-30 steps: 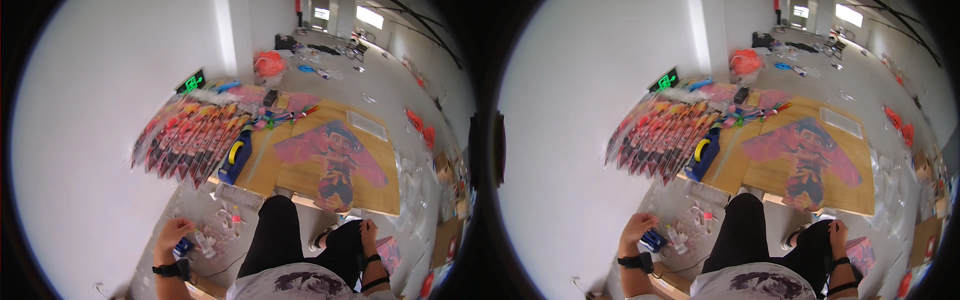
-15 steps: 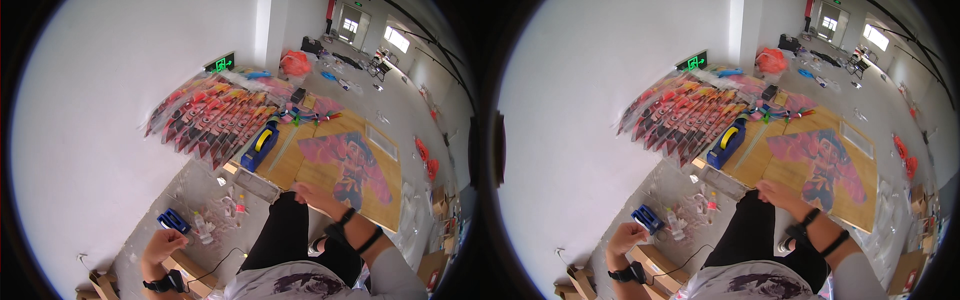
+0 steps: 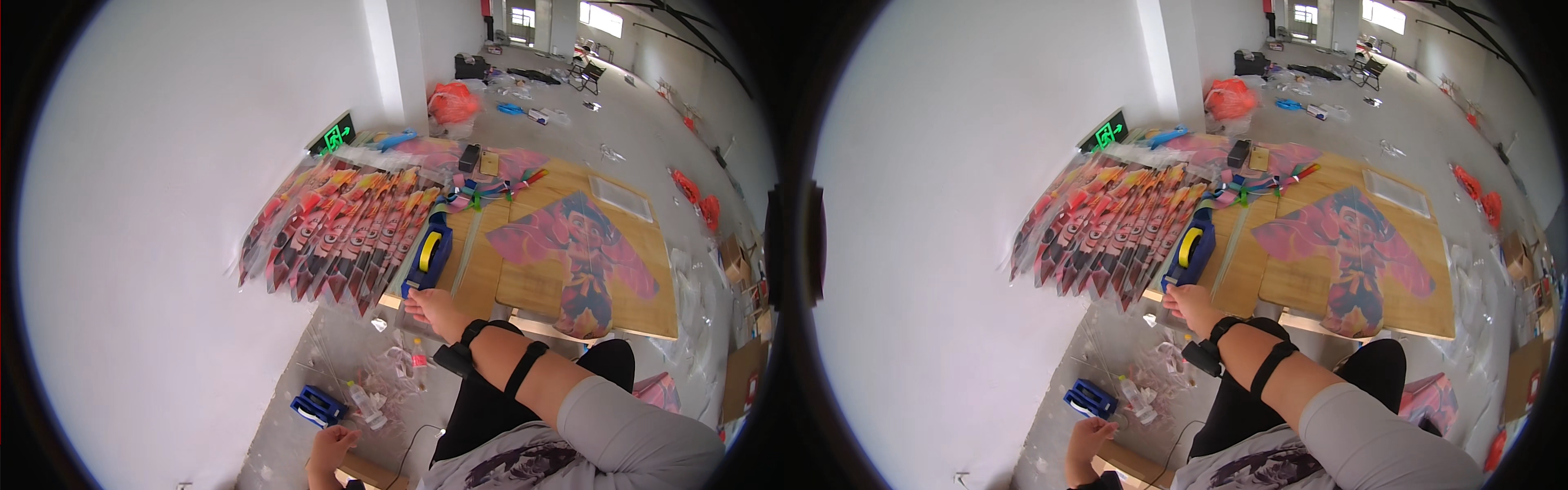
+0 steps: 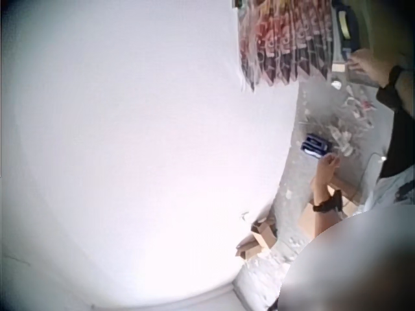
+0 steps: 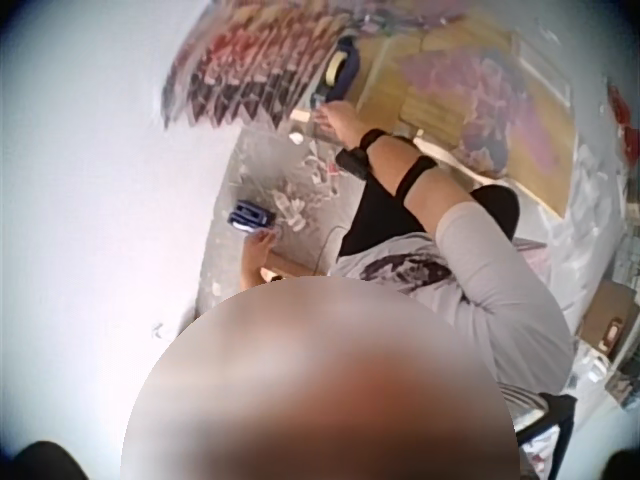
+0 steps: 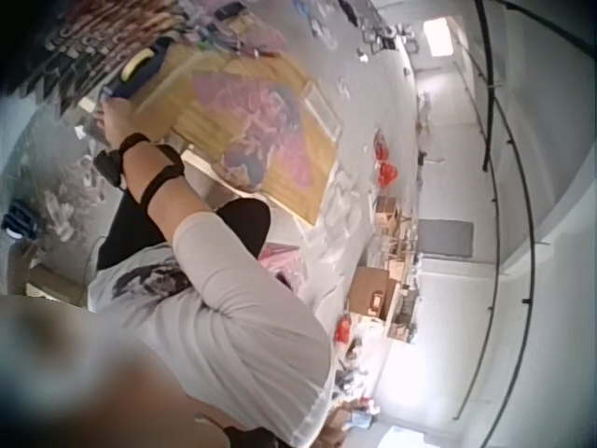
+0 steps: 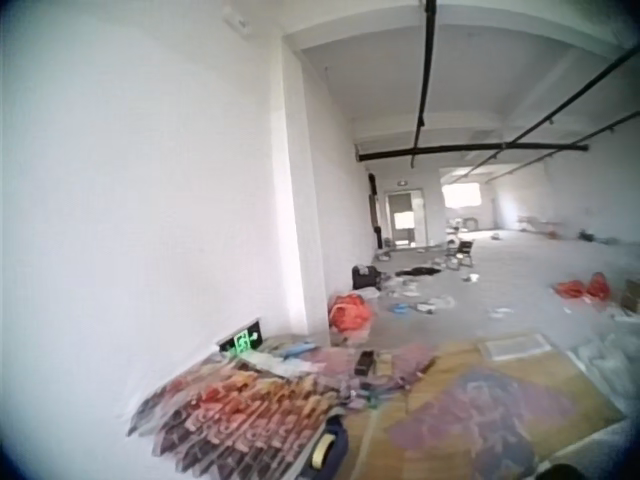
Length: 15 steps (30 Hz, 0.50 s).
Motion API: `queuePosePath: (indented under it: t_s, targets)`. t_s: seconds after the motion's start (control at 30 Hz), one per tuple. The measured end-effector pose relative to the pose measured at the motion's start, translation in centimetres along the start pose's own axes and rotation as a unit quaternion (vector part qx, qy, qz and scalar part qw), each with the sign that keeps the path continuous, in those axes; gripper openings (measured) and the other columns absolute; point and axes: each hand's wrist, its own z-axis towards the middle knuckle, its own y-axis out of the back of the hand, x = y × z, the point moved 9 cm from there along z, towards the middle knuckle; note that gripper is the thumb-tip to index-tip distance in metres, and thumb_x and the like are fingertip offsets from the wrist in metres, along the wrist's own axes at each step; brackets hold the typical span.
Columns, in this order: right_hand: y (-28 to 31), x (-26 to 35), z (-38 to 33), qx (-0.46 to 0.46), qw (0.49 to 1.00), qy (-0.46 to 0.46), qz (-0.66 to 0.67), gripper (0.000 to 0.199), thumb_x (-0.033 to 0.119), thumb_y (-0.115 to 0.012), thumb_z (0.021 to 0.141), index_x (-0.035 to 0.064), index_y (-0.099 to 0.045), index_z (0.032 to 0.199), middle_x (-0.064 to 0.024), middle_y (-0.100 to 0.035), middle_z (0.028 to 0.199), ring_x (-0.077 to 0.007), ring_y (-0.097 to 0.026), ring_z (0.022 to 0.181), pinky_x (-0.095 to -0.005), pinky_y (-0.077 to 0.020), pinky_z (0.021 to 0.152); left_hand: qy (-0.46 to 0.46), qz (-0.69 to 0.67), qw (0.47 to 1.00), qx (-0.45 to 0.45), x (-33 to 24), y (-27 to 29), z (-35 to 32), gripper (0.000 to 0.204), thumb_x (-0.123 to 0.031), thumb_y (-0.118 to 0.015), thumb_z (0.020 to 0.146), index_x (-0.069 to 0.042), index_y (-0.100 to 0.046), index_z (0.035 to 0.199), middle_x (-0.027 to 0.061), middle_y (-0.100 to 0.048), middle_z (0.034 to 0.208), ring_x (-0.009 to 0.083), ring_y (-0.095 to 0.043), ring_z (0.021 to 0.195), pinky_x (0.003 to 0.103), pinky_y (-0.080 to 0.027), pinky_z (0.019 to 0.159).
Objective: The person is assembling a cartoon-printed kite, inserting rods and connecting string.
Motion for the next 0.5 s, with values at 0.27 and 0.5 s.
queuePosePath:
  t_s: [0.27,0.5]
  targets:
    - [1.1,1.2,1.1,-0.07,0.991,0.071,-0.093,0.023,0.024,-0.071,0.096,0.0009,-0.07,0.1,-0.0113,-0.075,0.093,-0.0179,-0.074,0.083,-0.0295,-0.0569,0.071,0.007,0.063,0.997,0.038,1.7,-2.1,1.2,0.031,-0.033,-0.079,0.088,-0.003,-0.074,0.085,0.0011,-0.07,0.074,0.0082,-0.065,0.072,0.024,-0.045,0.062]
    - [2.6,1.8,-1.0,0.042,0.984,0.159,-0.074,0.028,0.031,-0.057,0.105,0.0042,-0.061,0.111,-0.0063,-0.07,0.101,-0.0149,-0.072,0.086,-0.029,-0.0565,0.074,0.006,-0.01,0.998,0.067,4.1,-3.5,1.5,0.024,-0.02,-0.076,0.089,0.002,-0.073,0.099,0.0078,-0.074,0.087,0.0144,-0.071,0.082,0.027,-0.054,0.079]
